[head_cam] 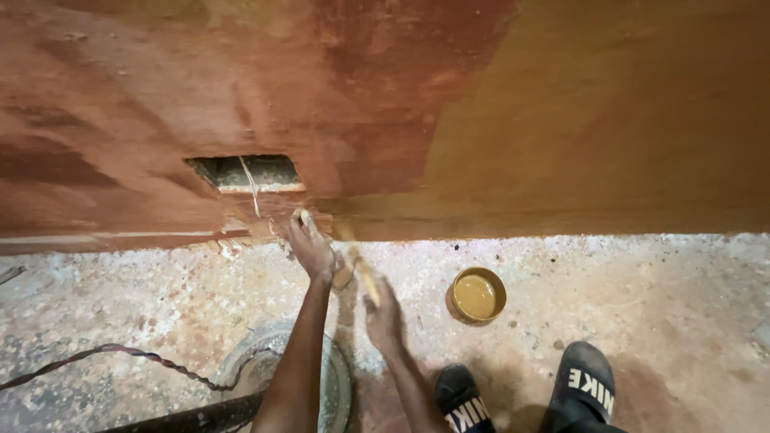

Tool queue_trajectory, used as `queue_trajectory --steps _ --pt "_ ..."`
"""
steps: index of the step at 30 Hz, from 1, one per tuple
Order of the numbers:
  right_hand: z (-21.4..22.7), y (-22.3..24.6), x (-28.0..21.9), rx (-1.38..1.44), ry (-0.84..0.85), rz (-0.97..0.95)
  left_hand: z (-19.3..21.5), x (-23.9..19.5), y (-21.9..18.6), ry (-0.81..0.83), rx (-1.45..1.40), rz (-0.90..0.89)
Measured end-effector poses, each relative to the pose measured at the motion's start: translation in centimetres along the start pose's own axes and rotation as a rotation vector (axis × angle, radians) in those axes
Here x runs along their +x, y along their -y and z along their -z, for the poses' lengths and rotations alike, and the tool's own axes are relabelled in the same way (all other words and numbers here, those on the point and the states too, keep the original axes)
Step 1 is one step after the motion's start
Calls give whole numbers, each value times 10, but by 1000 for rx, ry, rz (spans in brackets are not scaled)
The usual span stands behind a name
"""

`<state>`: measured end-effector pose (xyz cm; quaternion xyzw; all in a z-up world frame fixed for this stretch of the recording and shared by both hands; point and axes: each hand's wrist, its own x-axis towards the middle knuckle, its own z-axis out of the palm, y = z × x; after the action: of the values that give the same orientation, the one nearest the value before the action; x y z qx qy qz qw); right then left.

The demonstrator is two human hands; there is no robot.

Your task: The person paints a reddish-brown wall with a yellowish-brown liquid using a paintbrush. They repeatedly dip the brush into a small container on the floor and apply the liquid to the lower section of the wall, working around a rectangular opening.

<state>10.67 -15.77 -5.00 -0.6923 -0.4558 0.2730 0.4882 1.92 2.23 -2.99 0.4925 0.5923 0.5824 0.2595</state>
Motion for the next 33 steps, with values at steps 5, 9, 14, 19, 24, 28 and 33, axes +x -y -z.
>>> queue_trajectory --steps 5,9,14,19,24,28,33 --pt "-5 -8 8 39 -32 -95 -1 1 -10 32 27 33" --pt "46 -13 22 97 -337 -599 1 1 -17 70 41 32" --pt "77 1 35 97 -728 79 8 0 -19 110 89 25" --pt "45 36 36 26 -194 -494 9 2 -23 104 101 -4" --pt "6 52 3 109 -27 207 12 4 -18 -21 47 1" --pt "4 44 20 39 28 78 12 6 -21 13 -18 8" --pt "37 29 26 147 -229 -279 6 -2 -31 81 57 -38"
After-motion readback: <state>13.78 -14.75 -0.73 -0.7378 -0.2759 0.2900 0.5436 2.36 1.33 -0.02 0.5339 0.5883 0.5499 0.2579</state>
